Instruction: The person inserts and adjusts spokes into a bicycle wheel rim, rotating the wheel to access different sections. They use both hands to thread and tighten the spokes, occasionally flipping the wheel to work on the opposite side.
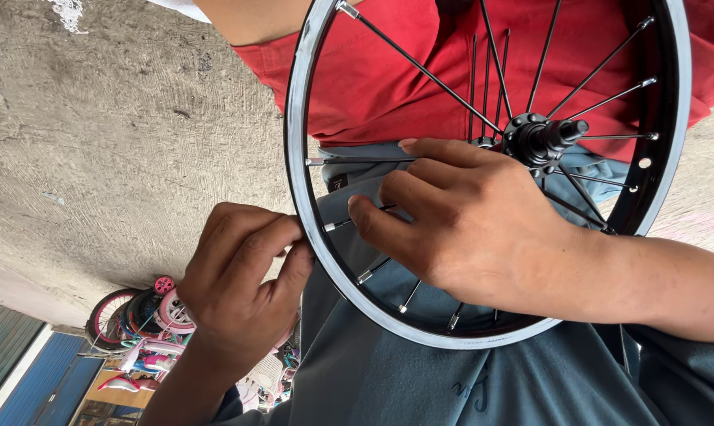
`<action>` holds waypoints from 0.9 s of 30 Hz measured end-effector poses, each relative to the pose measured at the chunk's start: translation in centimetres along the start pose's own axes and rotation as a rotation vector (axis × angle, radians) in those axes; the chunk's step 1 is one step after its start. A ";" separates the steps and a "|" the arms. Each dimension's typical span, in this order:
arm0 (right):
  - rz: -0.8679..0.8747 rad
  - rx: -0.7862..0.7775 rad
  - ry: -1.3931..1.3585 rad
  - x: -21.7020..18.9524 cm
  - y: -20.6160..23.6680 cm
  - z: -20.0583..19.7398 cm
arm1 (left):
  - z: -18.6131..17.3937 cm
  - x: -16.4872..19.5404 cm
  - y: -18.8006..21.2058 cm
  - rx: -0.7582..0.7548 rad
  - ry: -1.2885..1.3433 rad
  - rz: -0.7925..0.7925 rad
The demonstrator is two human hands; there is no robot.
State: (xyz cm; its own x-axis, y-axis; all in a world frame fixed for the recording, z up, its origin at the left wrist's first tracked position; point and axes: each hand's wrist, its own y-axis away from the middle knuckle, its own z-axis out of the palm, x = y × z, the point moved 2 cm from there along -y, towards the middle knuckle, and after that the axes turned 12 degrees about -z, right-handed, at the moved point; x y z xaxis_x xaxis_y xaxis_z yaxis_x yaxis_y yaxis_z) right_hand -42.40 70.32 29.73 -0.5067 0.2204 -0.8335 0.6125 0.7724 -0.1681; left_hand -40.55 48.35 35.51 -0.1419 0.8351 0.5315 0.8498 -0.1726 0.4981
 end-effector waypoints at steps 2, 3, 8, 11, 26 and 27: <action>-0.008 0.003 0.005 0.0 0.0 0.1 | 0.0 0.0 0.2 0.015 -0.031 0.014; -0.010 0.005 0.010 -0.1 0.0 0.1 | 0.0 0.0 0.3 0.023 -0.044 0.024; 0.000 0.011 0.009 -0.2 -0.5 0.4 | 0.2 -0.4 0.6 0.001 0.002 -0.054; 0.002 -0.017 0.009 -0.2 -0.8 0.6 | 0.4 -0.5 0.9 -0.002 0.047 -0.096; 0.016 -0.034 0.002 -0.7 -1.9 1.0 | 0.0 -1.3 1.4 0.012 0.032 -0.121; 0.016 -0.035 0.001 -0.7 -2.0 1.0 | 0.0 -1.4 1.4 0.012 0.029 -0.121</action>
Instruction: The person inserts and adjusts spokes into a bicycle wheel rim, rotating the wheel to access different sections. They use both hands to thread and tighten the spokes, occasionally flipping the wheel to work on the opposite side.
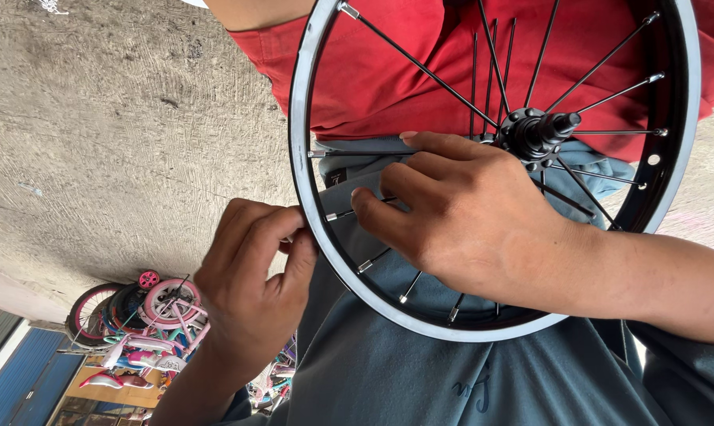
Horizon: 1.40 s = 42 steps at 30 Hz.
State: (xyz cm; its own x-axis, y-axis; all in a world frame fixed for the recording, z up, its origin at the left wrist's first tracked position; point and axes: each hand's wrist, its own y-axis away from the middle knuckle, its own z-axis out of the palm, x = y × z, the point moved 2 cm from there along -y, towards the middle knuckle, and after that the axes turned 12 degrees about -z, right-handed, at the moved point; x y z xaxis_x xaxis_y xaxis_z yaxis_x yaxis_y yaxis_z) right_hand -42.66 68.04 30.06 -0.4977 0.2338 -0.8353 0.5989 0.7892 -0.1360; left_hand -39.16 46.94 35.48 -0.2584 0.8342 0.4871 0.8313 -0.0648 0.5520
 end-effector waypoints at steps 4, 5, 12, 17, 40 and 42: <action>0.003 -0.005 -0.004 -0.1 -0.2 0.0 | -0.2 -0.3 -0.2 -0.017 0.041 0.024; 0.004 -0.005 -0.006 -0.1 -0.2 -0.1 | -0.3 -0.4 -0.4 -0.012 0.046 0.038; 0.004 -0.016 -0.003 -0.1 -0.6 -0.2 | -1.0 -0.4 -0.6 -0.017 0.009 0.033; 0.005 -0.021 -0.004 -0.2 -0.8 0.0 | -0.8 -0.2 -0.3 -0.012 0.034 0.001; 0.027 -0.015 -0.004 -0.5 -1.0 0.1 | -1.4 -0.7 -0.7 0.006 0.073 0.037; 0.025 -0.024 0.004 -0.5 -1.2 0.2 | -1.3 -0.8 -0.6 -0.012 0.097 -0.013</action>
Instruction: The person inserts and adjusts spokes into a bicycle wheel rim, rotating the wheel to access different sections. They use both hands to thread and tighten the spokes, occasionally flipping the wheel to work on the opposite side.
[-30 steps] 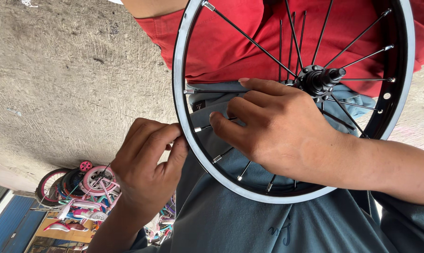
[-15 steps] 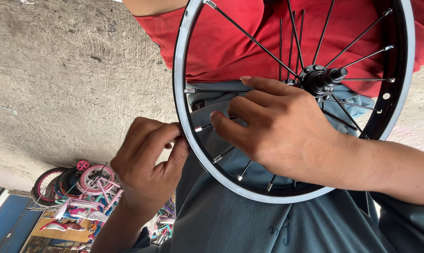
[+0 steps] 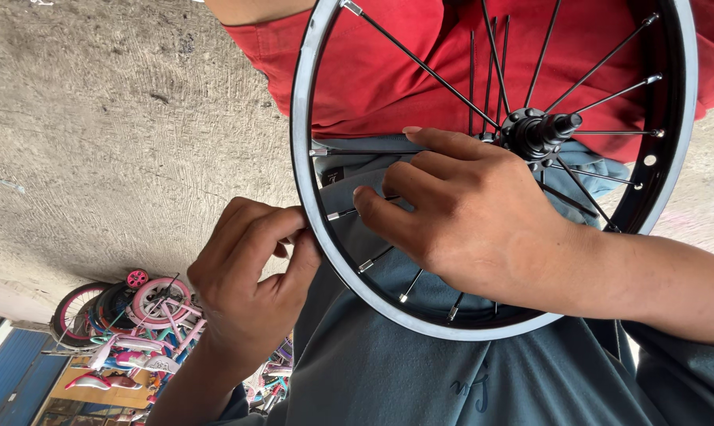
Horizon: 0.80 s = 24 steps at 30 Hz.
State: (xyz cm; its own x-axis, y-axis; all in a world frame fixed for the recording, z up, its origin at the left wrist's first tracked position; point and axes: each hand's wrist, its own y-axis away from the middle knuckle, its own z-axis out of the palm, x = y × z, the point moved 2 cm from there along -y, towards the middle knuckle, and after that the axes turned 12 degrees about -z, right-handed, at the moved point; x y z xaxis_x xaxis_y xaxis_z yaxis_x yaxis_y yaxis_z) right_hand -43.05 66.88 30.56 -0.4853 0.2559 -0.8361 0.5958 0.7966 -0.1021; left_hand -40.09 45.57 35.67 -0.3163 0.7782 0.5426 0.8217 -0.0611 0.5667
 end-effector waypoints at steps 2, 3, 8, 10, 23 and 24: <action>-0.004 -0.010 -0.001 0.0 -0.1 0.0 | 0.0 0.0 0.0 0.003 0.030 0.019; -0.005 -0.016 -0.003 0.0 -0.2 -0.1 | 0.0 0.0 0.0 0.003 0.045 0.028; -0.009 0.012 -0.005 0.1 -0.2 -0.4 | -0.2 -0.1 -0.2 0.036 0.019 0.066; -0.005 0.007 -0.002 0.0 -0.2 -0.3 | -0.2 -0.1 -0.1 0.043 -0.004 0.063; -0.004 0.000 0.010 -0.1 -0.3 -0.3 | -0.1 -0.3 0.1 0.052 0.011 0.063; -0.004 -0.005 0.012 -0.2 -0.4 -0.2 | -0.1 -0.3 0.1 0.063 -0.002 0.057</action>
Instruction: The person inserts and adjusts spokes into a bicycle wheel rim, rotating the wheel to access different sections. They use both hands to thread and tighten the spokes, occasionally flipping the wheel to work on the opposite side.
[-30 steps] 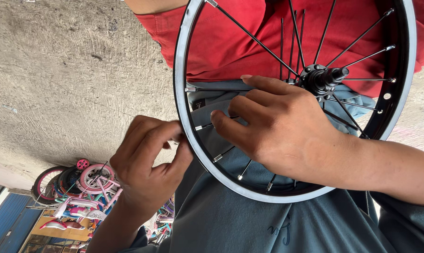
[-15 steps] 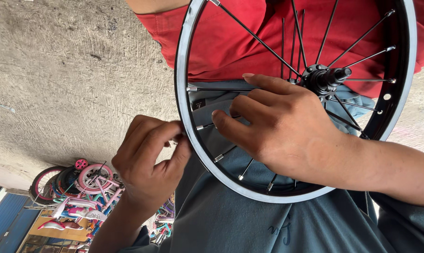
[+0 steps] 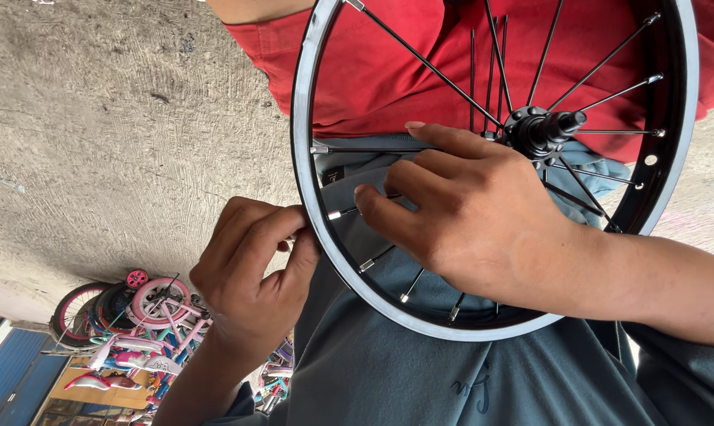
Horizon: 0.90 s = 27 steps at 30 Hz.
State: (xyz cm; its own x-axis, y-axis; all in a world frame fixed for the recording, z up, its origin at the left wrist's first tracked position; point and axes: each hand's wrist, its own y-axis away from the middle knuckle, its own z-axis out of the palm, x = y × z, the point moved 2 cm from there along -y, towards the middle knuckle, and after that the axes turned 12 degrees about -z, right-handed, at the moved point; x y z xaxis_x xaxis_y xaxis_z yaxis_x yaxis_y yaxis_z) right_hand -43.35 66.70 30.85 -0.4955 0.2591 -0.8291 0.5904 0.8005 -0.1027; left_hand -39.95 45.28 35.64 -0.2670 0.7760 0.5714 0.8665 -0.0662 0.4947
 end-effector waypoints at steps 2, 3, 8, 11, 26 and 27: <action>-0.002 0.000 -0.002 -0.1 -0.1 0.0 | -0.1 -0.1 0.1 -0.031 0.024 -0.034; -0.004 0.001 -0.004 -0.1 -0.1 0.1 | -0.2 -0.1 0.1 -0.046 0.036 -0.051; -0.013 0.018 -0.012 0.1 -0.2 -0.2 | -0.4 -0.2 -0.3 -0.057 0.096 -0.018; 0.000 0.012 -0.017 0.1 -0.2 -0.2 | -0.2 -0.1 -0.3 -0.032 0.049 -0.014; 0.000 0.003 -0.010 -0.1 -0.4 -0.1 | -0.5 -0.2 -0.3 -0.038 0.056 -0.032; -0.001 0.000 -0.008 -0.1 -0.5 0.0 | -0.6 -0.2 -0.2 -0.040 0.059 -0.038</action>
State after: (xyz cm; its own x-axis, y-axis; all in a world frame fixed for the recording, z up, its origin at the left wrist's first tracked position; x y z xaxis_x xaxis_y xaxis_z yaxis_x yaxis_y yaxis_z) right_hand -43.61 66.28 31.02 -0.4911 0.2543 -0.8332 0.5898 0.8009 -0.1032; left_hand -40.36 44.77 35.79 -0.3249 0.7404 0.5884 0.8381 -0.0629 0.5419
